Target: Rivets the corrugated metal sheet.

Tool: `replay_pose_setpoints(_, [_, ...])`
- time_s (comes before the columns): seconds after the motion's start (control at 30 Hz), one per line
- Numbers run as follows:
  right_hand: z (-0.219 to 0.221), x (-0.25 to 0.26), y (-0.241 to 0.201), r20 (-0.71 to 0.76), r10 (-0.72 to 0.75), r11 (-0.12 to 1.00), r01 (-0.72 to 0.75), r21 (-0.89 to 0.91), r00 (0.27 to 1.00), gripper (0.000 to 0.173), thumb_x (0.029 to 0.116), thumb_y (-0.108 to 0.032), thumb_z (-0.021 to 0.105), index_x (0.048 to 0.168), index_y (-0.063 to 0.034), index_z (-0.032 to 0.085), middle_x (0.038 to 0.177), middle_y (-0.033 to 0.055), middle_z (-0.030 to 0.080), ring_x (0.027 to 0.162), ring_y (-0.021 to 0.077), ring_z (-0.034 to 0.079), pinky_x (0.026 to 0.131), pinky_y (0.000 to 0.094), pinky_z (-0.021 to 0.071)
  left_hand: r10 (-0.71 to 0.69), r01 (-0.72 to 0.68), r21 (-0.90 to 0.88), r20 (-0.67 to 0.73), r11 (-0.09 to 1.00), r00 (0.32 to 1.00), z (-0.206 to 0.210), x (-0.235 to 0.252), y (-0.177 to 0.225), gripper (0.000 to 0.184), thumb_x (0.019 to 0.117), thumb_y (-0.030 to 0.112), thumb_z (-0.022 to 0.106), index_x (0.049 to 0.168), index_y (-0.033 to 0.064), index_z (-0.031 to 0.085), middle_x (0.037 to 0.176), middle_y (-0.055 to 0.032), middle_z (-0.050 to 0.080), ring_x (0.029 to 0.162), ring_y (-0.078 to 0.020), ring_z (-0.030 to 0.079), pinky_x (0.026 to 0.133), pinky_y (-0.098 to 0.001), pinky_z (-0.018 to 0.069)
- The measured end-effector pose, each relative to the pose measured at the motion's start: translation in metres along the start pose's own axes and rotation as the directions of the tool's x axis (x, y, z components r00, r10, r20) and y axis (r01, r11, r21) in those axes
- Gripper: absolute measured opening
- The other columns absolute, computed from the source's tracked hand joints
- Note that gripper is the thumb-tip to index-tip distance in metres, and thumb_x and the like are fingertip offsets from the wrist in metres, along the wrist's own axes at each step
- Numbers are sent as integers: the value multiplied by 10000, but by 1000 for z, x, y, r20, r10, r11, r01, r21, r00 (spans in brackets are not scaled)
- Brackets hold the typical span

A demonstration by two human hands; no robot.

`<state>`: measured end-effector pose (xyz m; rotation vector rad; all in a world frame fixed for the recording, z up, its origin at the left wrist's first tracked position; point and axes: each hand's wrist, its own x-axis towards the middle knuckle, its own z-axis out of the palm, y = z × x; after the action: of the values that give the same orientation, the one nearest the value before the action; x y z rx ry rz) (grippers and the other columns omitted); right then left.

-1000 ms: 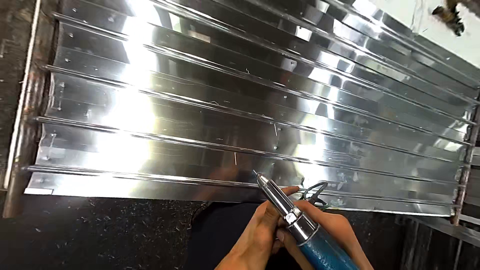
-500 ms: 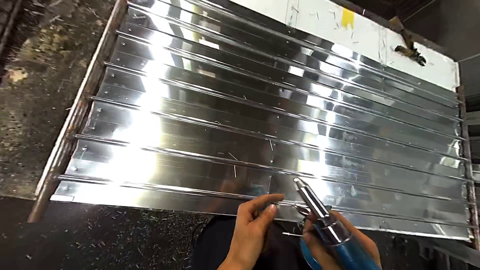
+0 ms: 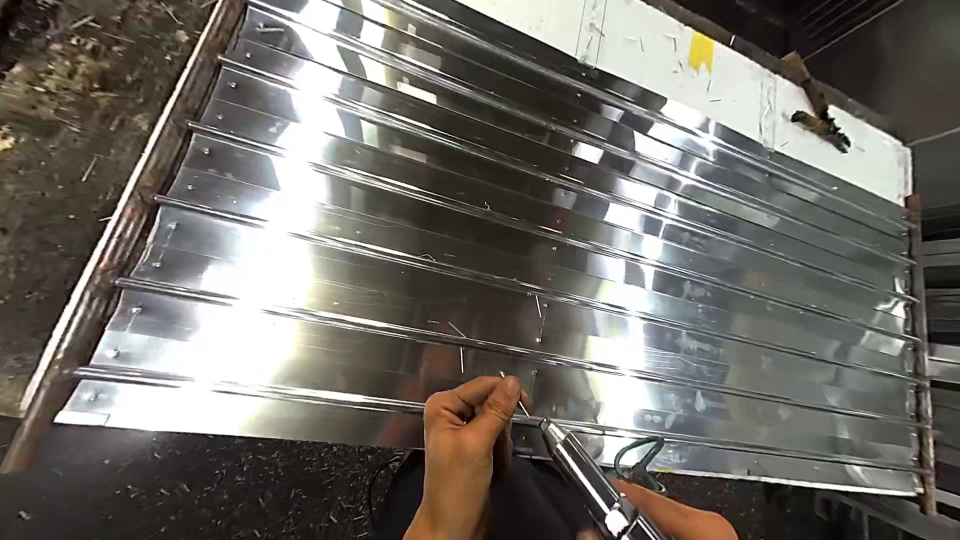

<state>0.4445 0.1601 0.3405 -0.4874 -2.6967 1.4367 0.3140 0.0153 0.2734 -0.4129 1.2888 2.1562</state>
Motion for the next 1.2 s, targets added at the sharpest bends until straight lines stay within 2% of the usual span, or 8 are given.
replay_pose_setpoints(0.27, [10, 36, 21, 70, 116, 993, -114, -25, 991, 268, 874, -243, 785, 1024, -21, 776, 850, 82, 769, 765, 70, 723, 693, 251, 610, -228, 228, -24, -37, 973, 973, 8, 35, -7, 256, 999, 143, 610, 825, 6, 737, 484, -20, 451, 345, -54, 363, 316, -211, 326])
replay_pose_setpoints(0.4, [8, 71, 44, 105, 240, 970, -236, -53, 965, 265, 863, -209, 804, 1070, -48, 768, 874, 36, 776, 757, 70, 728, 684, 293, 633, -399, 395, 103, 17, 913, 917, 16, 76, -19, 293, 1054, 181, 538, 960, 21, 765, 535, -7, 461, 374, -67, 349, 334, -220, 307])
replay_pose_setpoints(0.57, [6, 137, 113, -13, 354, 911, -348, -222, 935, 240, 867, -393, 771, 954, -170, 763, 766, -89, 730, 664, 11, 688, 593, 261, 607, -616, 569, 327, 54, 755, 786, 39, 165, -61, 258, 1082, 196, 513, 1172, 73, 721, 571, -19, 437, 402, -92, 374, 367, -232, 328])
replay_pose_setpoints(0.7, [-2, 173, 141, -6, 400, 845, -371, -385, 917, 241, 851, -449, 751, 938, -224, 761, 773, -111, 722, 702, 1, 685, 636, 286, 605, -249, 85, 685, 144, 723, 958, 34, 199, -60, 248, 1057, 217, 533, 1119, 188, 772, 753, 49, 662, 592, -63, 559, 547, -275, 471])
replay_pose_setpoints(0.8, [-9, 188, 142, 70, 454, 821, -387, -420, 888, 227, 858, -469, 737, 900, -245, 737, 726, -132, 692, 658, -18, 660, 580, 266, 577, 257, -353, 842, 265, 407, 929, -3, 225, -26, 249, 1030, 184, 545, 1167, 101, 736, 851, 10, 714, 646, -26, 613, 576, -242, 522])
replay_pose_setpoints(0.9, [-26, 207, 133, 192, 554, 785, -432, -444, 810, 250, 864, -495, 750, 960, -265, 744, 777, -134, 712, 698, -18, 675, 622, 262, 601, 429, -274, 933, 154, 234, 890, -64, 252, 8, 294, 1069, 175, 539, 1304, 45, 658, 951, -112, 697, 701, -110, 622, 637, -300, 523])
replay_pose_setpoints(1.03, [-47, 251, 128, 409, 629, 740, -347, -577, 661, 388, 850, -643, 704, 1064, -323, 746, 1027, -111, 668, 859, 13, 648, 718, 288, 588, 481, -199, 953, 67, 229, 874, -95, 261, 7, 357, 1089, 177, 455, 1378, 19, 592, 1015, -147, 659, 785, -162, 620, 705, -335, 531])
replay_pose_setpoints(1.2, [-33, 268, 131, 401, 526, 789, -254, -559, 750, 124, 751, -385, 736, 829, -304, 684, 683, -175, 603, 621, -39, 587, 534, 248, 504, 557, -261, 942, 102, 213, 824, -90, 257, -6, 338, 1080, 126, 454, 1286, -86, 618, 929, -180, 658, 766, -156, 625, 730, -326, 541])
